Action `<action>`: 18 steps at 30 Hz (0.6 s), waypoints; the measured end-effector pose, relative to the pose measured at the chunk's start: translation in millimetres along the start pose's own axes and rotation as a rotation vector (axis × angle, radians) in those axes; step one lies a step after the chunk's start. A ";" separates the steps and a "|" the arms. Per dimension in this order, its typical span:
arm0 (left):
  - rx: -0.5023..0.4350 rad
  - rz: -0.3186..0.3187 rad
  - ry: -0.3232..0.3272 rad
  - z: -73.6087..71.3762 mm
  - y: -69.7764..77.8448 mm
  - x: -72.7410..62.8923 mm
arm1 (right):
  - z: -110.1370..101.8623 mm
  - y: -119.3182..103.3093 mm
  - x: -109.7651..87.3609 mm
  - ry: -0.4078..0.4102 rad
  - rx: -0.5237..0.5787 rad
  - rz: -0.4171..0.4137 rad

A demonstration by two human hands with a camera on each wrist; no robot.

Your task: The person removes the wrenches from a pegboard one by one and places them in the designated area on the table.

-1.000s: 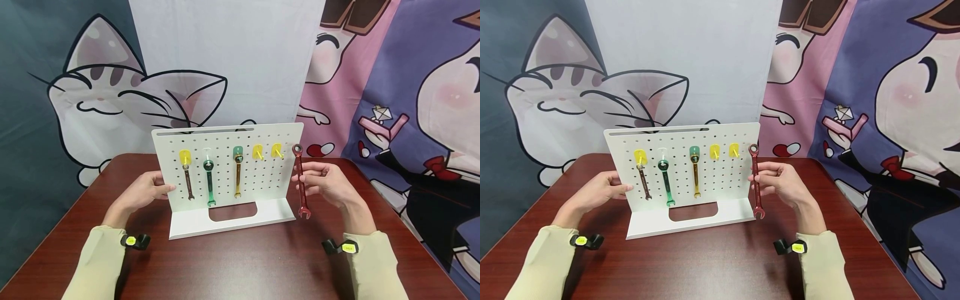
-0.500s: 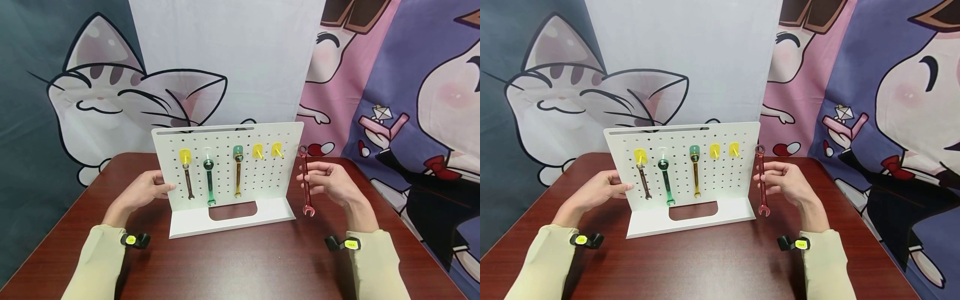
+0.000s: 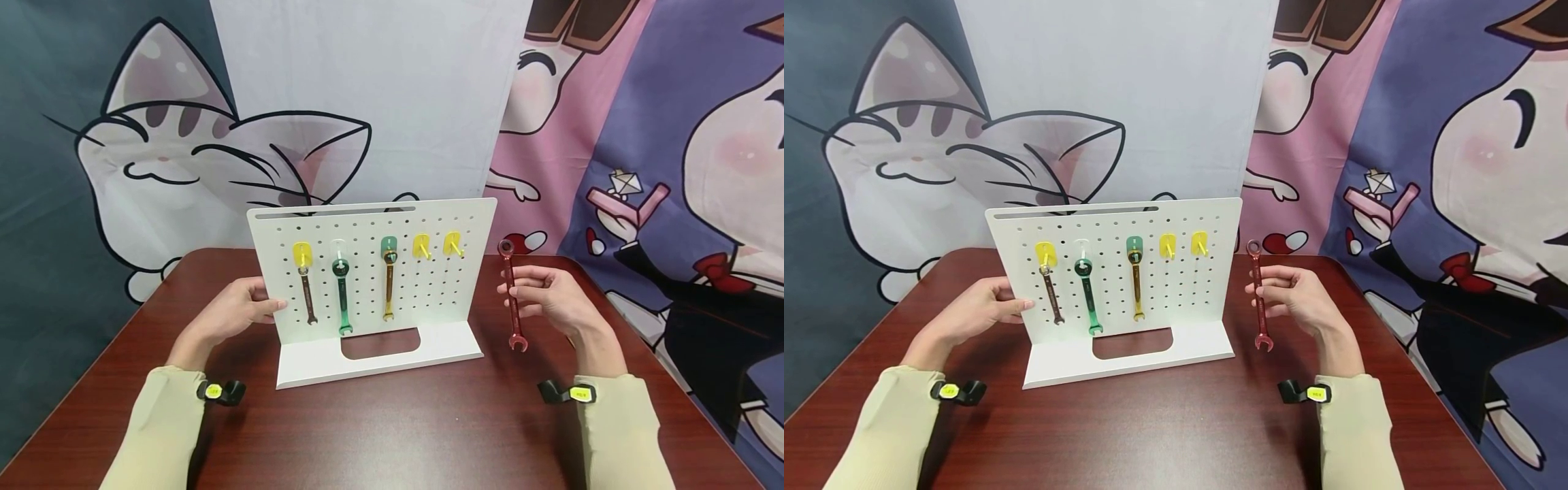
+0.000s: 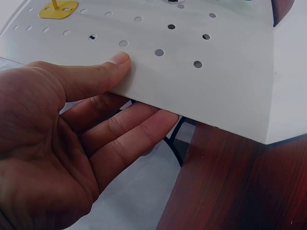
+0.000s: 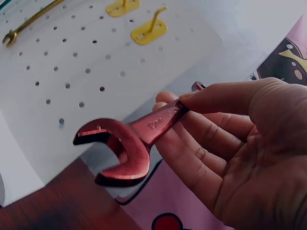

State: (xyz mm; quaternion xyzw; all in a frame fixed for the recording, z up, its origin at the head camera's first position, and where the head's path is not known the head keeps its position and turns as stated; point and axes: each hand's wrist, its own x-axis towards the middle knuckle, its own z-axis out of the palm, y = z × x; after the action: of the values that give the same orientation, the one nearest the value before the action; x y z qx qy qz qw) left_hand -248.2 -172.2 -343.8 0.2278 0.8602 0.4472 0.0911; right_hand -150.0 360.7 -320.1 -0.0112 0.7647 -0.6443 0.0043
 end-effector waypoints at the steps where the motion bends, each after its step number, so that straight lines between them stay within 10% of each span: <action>1: -0.002 -0.003 0.002 -0.1 0.4 -0.2 | -1.5 1.0 0.4 0.005 -0.008 0.006; 18: -0.005 -0.013 0.007 -0.2 0.5 0.3 | -19.4 17.8 1.4 0.008 -0.095 0.069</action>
State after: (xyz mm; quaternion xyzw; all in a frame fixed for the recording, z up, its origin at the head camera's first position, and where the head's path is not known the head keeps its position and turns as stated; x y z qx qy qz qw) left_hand -248.4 -172.0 -343.3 0.2203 0.8608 0.4496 0.0916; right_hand -152.0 382.8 -334.4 0.0175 0.7943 -0.6069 0.0229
